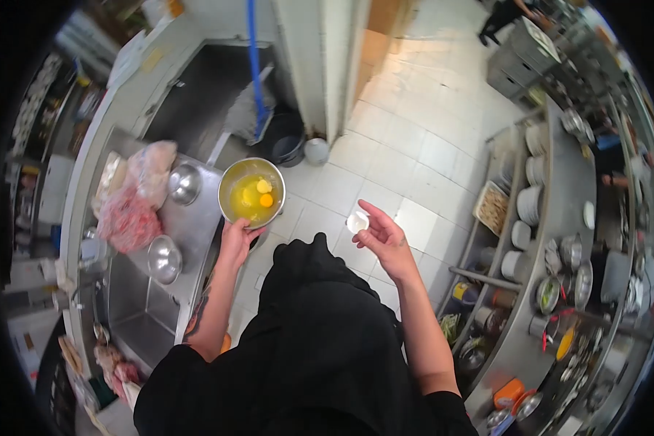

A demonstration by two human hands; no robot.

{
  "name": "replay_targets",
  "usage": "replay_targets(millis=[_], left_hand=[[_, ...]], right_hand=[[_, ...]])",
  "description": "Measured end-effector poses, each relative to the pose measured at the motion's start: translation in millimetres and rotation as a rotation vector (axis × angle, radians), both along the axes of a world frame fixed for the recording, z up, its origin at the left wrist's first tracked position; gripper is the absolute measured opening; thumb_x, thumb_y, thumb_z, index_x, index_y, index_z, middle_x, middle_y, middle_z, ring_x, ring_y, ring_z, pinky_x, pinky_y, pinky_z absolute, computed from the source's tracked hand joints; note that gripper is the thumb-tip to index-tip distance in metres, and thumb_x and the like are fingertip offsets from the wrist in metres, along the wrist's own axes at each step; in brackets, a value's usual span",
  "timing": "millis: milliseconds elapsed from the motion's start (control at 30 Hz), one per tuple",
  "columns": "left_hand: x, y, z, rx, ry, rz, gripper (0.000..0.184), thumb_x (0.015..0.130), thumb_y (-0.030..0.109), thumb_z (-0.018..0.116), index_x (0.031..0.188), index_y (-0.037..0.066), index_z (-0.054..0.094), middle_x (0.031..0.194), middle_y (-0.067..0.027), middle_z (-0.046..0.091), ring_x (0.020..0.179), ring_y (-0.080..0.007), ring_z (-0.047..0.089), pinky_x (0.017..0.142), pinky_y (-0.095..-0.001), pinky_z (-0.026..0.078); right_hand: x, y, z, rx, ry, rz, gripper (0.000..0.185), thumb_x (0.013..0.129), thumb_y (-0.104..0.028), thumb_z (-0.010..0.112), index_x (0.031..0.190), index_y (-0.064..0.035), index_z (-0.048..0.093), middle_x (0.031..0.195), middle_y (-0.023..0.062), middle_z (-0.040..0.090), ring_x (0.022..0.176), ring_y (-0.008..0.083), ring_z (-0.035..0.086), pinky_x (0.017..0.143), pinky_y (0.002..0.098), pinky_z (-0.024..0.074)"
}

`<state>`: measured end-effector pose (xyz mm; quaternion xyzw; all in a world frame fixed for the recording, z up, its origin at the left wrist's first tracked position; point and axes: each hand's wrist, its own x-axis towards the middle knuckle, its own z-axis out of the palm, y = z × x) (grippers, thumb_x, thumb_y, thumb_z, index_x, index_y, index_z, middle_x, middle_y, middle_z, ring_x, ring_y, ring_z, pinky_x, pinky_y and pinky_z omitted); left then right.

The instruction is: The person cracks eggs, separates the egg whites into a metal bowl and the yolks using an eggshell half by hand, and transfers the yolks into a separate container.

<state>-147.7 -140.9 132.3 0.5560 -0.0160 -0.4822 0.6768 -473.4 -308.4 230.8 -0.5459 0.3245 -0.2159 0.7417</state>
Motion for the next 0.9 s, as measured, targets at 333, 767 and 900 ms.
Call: replay_targets(millis=[333,767,900], left_hand=[[-153,-166,52,-0.086,0.033,-0.653,0.052,0.091,0.003,0.048,0.143,0.001,0.041,0.131,-0.0188,0.060,0.109,-0.0327,0.069,0.082,-0.0488,0.064],[-367,-347,82,-0.229,0.136,-1.392,0.067,0.093,0.004,0.051,0.153,0.009,0.022,0.140,-0.0176,0.051,0.116,-0.0282,0.066,0.083,-0.0424,0.065],[-418,-377,88,-0.258,0.140,-1.545,0.070,0.096,0.006,0.052,0.155,0.010,0.015,0.146,-0.0185,0.043,0.123,-0.0298,0.062,0.087,-0.0420,0.065]], right_hand=[[-118,-23,48,-0.105,-0.067,-0.516,0.047,0.090,0.001,0.076,0.133,0.0009,0.057,0.122,0.0093,0.064,0.104,0.0163,0.068,0.092,0.0298,0.0563],[-261,-73,85,-0.468,0.484,-1.145,0.050,0.086,-0.006,0.079,0.132,0.0020,0.059,0.112,0.0091,0.068,0.094,0.0133,0.069,0.084,0.0295,0.0574],[-279,-89,84,-0.501,0.667,-1.277,0.046,0.084,-0.007,0.080,0.126,0.0003,0.064,0.109,0.0090,0.068,0.091,0.0161,0.070,0.079,0.0293,0.0579]])
